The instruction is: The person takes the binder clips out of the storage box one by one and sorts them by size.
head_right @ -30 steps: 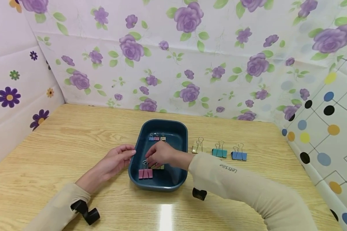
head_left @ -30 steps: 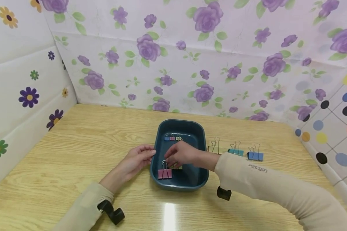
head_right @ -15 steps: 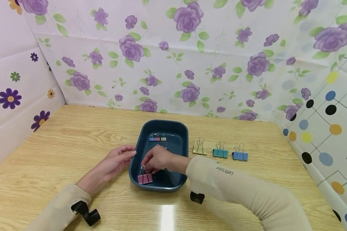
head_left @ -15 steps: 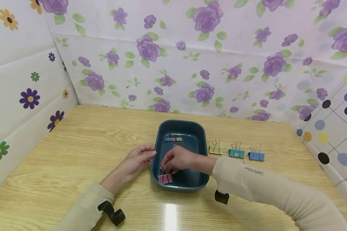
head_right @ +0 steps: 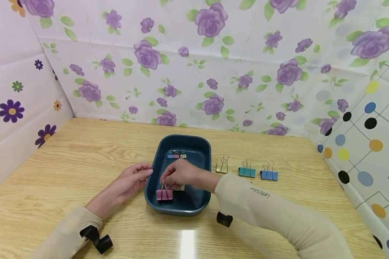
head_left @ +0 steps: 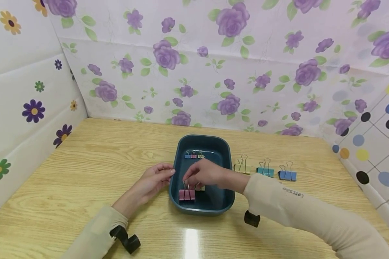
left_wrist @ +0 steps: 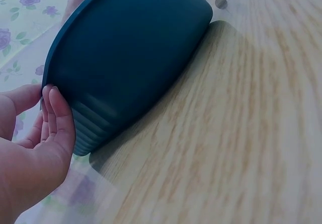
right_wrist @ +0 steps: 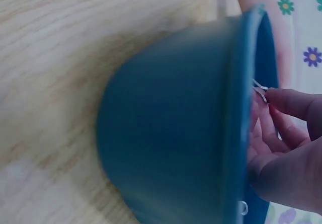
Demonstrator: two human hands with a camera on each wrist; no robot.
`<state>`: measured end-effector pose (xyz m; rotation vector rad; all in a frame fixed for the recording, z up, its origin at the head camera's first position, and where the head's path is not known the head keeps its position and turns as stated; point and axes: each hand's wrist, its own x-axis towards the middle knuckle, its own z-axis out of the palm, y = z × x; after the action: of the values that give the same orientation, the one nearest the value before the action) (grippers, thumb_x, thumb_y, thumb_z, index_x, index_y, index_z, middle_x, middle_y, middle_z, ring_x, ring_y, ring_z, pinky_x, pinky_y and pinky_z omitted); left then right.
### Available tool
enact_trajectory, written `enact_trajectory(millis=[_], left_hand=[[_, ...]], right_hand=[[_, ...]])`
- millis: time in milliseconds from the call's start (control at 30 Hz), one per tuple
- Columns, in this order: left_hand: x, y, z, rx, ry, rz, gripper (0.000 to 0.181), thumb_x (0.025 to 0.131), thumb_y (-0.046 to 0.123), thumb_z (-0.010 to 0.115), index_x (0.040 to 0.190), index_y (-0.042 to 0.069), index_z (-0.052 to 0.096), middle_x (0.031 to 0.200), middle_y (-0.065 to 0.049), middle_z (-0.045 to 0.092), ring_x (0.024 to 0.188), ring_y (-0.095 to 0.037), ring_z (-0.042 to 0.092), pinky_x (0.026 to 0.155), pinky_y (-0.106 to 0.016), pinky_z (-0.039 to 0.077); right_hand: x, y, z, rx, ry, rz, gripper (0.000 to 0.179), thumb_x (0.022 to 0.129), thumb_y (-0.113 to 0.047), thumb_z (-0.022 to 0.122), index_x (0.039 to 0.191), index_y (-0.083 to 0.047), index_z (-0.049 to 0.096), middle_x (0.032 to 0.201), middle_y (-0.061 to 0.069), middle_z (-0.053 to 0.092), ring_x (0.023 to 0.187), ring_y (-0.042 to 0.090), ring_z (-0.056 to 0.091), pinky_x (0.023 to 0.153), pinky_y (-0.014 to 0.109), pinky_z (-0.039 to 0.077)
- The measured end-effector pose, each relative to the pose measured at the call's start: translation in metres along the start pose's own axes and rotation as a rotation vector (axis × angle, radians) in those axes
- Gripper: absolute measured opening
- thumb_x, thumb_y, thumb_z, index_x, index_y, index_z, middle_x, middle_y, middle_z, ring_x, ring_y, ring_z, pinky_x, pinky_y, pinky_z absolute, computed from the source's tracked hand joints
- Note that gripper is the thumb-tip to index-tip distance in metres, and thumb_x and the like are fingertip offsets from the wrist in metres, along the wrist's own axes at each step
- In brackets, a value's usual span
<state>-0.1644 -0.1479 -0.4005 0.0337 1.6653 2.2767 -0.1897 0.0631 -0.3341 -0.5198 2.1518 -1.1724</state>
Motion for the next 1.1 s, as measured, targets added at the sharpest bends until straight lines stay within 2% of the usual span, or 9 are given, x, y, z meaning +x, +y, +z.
enact_trajectory(millis=[167, 400, 600, 867, 1100], left_hand=[[0.0, 0.001, 0.0, 0.007, 0.011, -0.008, 0.015, 0.096, 0.002, 0.055, 0.111, -0.002, 0.052, 0.091, -0.003, 0.06, 0.076, -0.011, 0.056, 0.072, -0.023, 0.049], [-0.001, 0.001, 0.001, 0.021, 0.017, -0.014, 0.02, 0.096, 0.003, 0.056, 0.113, -0.005, 0.05, 0.09, -0.003, 0.059, 0.076, -0.011, 0.055, 0.071, -0.022, 0.048], [-0.002, 0.002, 0.001, 0.027, 0.012, -0.007, 0.02, 0.096, 0.004, 0.057, 0.112, -0.004, 0.05, 0.089, -0.002, 0.058, 0.076, -0.01, 0.054, 0.07, -0.022, 0.048], [-0.003, 0.002, 0.0, 0.02, 0.002, 0.006, 0.014, 0.096, 0.003, 0.055, 0.109, -0.002, 0.052, 0.087, -0.001, 0.058, 0.076, -0.009, 0.053, 0.07, -0.022, 0.047], [-0.001, 0.0, 0.001, 0.005, 0.003, 0.005, 0.012, 0.096, 0.002, 0.055, 0.107, 0.0, 0.052, 0.088, -0.001, 0.058, 0.075, -0.01, 0.054, 0.07, -0.022, 0.047]], right_hand=[[-0.005, -0.004, -0.011, 0.023, 0.02, -0.054, 0.017, 0.092, -0.008, 0.064, 0.104, 0.002, 0.07, 0.086, 0.006, 0.068, 0.079, 0.018, 0.064, 0.076, 0.037, 0.055], [-0.012, -0.003, -0.025, -0.017, 0.087, -0.112, 0.02, 0.092, -0.012, 0.065, 0.107, 0.0, 0.071, 0.09, 0.005, 0.069, 0.083, 0.019, 0.065, 0.079, 0.044, 0.054], [-0.021, -0.001, -0.039, -0.008, 0.124, -0.145, 0.021, 0.092, -0.016, 0.066, 0.107, -0.002, 0.071, 0.094, 0.006, 0.07, 0.094, 0.031, 0.063, 0.082, 0.05, 0.05], [-0.034, 0.009, -0.057, 0.002, 0.199, -0.124, 0.021, 0.094, -0.019, 0.064, 0.108, -0.005, 0.071, 0.098, 0.006, 0.069, 0.092, 0.025, 0.061, 0.084, 0.046, 0.049], [-0.047, 0.024, -0.073, 0.001, 0.243, -0.072, 0.02, 0.095, -0.018, 0.063, 0.109, -0.005, 0.07, 0.1, 0.007, 0.068, 0.092, 0.026, 0.061, 0.083, 0.039, 0.05]])
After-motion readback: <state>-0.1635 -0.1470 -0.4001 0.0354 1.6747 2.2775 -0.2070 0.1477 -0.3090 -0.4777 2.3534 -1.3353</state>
